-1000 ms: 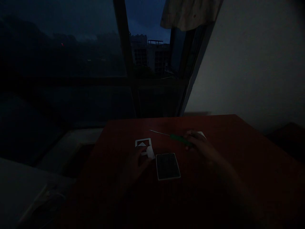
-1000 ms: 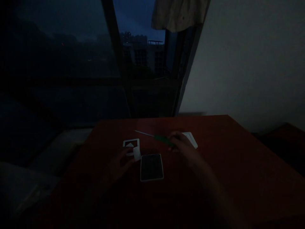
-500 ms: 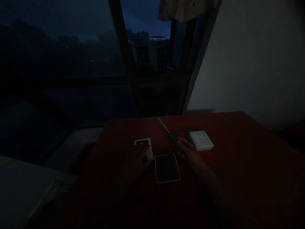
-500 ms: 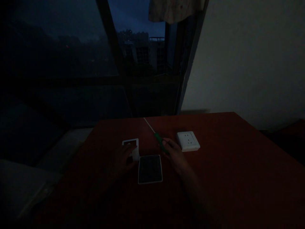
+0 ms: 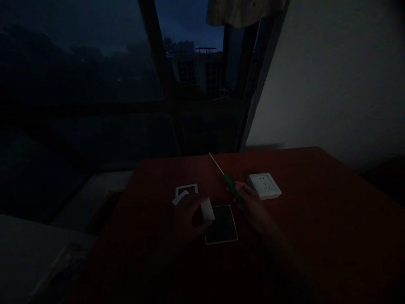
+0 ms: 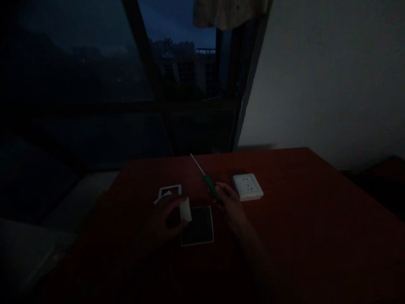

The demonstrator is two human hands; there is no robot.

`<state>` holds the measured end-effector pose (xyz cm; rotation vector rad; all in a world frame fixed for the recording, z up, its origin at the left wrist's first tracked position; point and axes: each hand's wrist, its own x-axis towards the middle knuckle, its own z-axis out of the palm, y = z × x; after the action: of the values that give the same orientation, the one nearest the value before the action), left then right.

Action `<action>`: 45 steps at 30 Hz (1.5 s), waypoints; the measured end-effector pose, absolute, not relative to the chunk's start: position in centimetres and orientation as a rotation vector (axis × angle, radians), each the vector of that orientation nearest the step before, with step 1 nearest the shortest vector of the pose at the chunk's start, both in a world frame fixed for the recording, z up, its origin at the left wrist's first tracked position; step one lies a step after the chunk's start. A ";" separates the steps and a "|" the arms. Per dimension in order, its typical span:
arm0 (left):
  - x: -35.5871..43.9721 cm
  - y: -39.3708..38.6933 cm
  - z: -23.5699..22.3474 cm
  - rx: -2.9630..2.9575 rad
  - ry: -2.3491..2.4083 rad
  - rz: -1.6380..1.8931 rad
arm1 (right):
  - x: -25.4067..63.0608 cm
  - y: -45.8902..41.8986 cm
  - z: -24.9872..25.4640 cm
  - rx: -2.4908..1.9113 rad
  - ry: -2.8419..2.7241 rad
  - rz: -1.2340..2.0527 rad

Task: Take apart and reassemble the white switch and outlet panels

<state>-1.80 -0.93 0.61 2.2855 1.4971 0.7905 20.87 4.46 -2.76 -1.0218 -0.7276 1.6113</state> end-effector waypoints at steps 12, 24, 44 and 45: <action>2.3 -1.6 1.8 2.256 1.249 0.605 | 22.6 2.2 -1.1 -0.834 -0.712 1.837; 2.4 -2.1 0.8 2.200 1.270 0.658 | 21.3 1.2 -1.9 -1.301 -1.185 1.342; 3.0 -2.5 -0.7 1.839 1.404 0.834 | 20.9 0.0 -2.1 -1.360 -1.551 1.214; 3.0 -2.5 -0.7 1.827 1.405 0.843 | 20.9 -0.1 -2.1 -1.369 -1.554 1.208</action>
<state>3.00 -2.51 -0.72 1.8266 1.4048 0.8426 20.88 -0.06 -2.14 -1.3687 -1.5535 1.2077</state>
